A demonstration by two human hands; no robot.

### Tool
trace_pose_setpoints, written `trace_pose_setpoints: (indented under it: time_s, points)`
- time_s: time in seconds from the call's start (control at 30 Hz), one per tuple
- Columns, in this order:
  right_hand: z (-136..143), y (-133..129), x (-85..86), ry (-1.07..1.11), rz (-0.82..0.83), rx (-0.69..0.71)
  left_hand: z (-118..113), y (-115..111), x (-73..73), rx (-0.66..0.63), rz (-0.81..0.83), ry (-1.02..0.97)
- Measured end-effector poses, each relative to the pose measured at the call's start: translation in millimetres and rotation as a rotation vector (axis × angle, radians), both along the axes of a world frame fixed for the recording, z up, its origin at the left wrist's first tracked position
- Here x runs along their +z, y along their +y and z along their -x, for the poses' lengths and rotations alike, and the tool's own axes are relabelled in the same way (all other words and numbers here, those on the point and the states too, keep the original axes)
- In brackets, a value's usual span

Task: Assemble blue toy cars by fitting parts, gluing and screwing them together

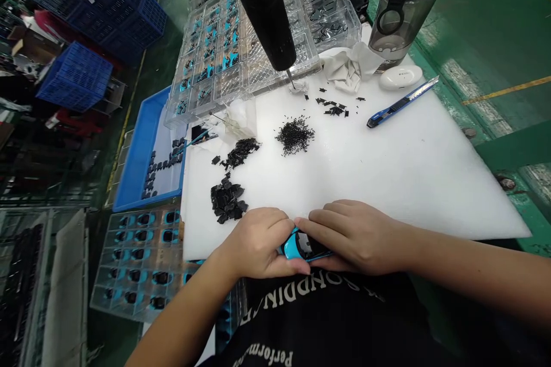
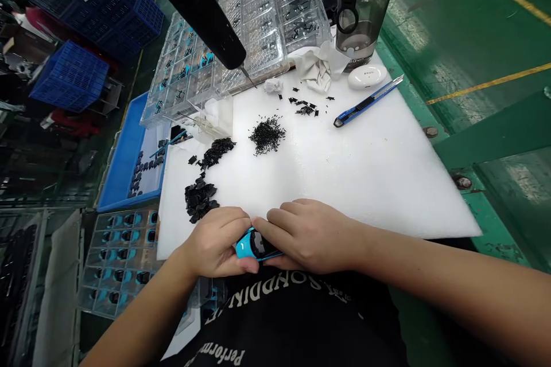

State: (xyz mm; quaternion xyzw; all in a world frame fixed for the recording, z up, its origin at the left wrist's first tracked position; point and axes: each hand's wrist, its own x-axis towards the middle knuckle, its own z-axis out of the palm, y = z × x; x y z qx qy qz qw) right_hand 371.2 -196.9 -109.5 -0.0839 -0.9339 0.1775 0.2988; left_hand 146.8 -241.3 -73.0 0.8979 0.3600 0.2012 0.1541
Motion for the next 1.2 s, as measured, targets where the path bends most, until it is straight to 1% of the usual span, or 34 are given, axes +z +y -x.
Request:
trace_pose_setpoints:
  time_s: [0.47,0.57,0.7,0.8,0.87,0.97,1.2]
  points:
    - [-0.5,-0.4,0.4,0.035,-0.013,-0.01,-1.3,-0.3,2.2,0.004,-0.012,-0.01]
    - [0.0,0.2,0.6,0.041,-0.018,-0.021,-0.4,-0.1,3.4,0.032,0.084,-0.055]
    - [-0.5,2.2,1.3,0.053,-0.029,-0.062,3.8,-3.3,8.6,0.172,0.355,-0.128]
    - [-1.5,3.5,1.4,0.057,-0.028,-0.075,7.4,-8.4,12.9,0.24,0.483,-0.116]
    - [-2.0,3.7,0.8,0.051,-0.015,-0.078,8.6,-11.8,14.7,0.256,0.513,-0.106]
    - [-1.8,3.5,-0.8,0.054,0.013,-0.072,8.6,-15.1,15.6,0.271,0.517,-0.119]
    - [-1.5,2.9,-4.6,0.065,0.038,-0.052,7.0,-15.1,15.6,0.264,0.522,-0.149]
